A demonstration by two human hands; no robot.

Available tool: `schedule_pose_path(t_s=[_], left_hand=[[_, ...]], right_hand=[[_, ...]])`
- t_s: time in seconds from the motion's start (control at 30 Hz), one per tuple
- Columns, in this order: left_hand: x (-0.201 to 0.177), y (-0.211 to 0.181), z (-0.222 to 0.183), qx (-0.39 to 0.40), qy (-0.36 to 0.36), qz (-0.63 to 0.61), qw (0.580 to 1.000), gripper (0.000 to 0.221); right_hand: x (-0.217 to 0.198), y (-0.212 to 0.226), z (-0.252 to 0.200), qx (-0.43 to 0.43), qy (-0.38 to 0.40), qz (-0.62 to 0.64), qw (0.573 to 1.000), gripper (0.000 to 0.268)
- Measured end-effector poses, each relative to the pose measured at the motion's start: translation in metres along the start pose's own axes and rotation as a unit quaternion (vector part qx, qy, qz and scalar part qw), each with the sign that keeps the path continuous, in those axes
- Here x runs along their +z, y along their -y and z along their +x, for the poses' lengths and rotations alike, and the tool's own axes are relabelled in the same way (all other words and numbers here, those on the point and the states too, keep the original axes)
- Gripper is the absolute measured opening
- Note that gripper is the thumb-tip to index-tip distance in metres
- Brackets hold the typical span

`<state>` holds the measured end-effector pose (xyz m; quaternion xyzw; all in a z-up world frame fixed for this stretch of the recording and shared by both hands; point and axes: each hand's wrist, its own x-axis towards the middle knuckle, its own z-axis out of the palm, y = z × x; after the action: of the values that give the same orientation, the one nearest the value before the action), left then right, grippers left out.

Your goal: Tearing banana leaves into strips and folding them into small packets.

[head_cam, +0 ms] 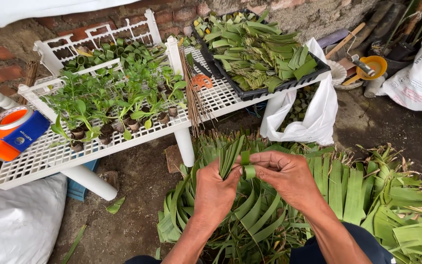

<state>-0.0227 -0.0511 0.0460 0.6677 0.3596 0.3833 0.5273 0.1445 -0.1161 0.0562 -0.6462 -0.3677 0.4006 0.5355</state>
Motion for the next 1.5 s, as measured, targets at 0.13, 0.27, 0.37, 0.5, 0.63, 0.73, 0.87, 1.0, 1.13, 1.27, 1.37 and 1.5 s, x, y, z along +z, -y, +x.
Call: schedule_pose_path(t_s=[0.13,0.27,0.37,0.5,0.63,0.73,0.87,1.0,1.13,1.27,1.37,1.5], left_hand=[[-0.003,0.000,-0.001,0.027,0.016,0.041,0.999,0.017],[-0.001,-0.007,0.001,-0.073,0.042,-0.039,0.996,0.018],[0.003,-0.009,0.002,-0.152,0.029,-0.159,0.975,0.017],[0.003,-0.021,0.003,-0.219,0.033,-0.251,0.942,0.014],[0.005,-0.005,0.005,-0.240,0.036,-0.240,0.940,0.027],[0.007,-0.005,0.005,-0.169,0.038,-0.257,0.951,0.025],[0.009,-0.009,0.002,-0.136,0.029,-0.185,0.973,0.019],[0.007,-0.010,0.001,-0.089,0.043,-0.110,0.989,0.012],[0.006,-0.011,0.002,-0.102,0.037,-0.110,0.988,0.003],[0.008,-0.003,0.007,-0.154,0.005,-0.207,0.966,0.006],[0.006,-0.007,0.010,-0.178,-0.036,-0.245,0.952,0.014],[0.002,0.000,0.014,-0.172,-0.074,-0.272,0.944,0.023]], right_hand=[[-0.001,-0.005,-0.004,-0.039,-0.016,-0.036,0.998,0.019],[0.001,0.005,-0.014,-0.127,-0.042,-0.100,0.986,0.020],[0.002,0.015,-0.021,-0.205,-0.044,-0.165,0.964,0.021],[0.002,0.017,-0.025,-0.274,-0.054,-0.200,0.939,0.023],[0.001,0.018,-0.026,-0.273,-0.064,-0.199,0.939,0.025],[0.002,0.020,-0.026,-0.271,-0.070,-0.195,0.940,0.024],[0.003,0.024,-0.027,-0.266,-0.079,-0.191,0.942,0.022],[0.003,0.021,-0.025,-0.283,-0.078,-0.211,0.932,0.022],[0.004,0.020,-0.023,-0.263,-0.086,-0.200,0.940,0.019],[-0.001,0.013,-0.017,-0.211,-0.047,-0.194,0.957,0.026],[-0.003,0.020,-0.022,-0.170,-0.005,-0.203,0.964,0.041],[-0.003,0.026,-0.027,-0.129,0.021,-0.154,0.980,0.048]])
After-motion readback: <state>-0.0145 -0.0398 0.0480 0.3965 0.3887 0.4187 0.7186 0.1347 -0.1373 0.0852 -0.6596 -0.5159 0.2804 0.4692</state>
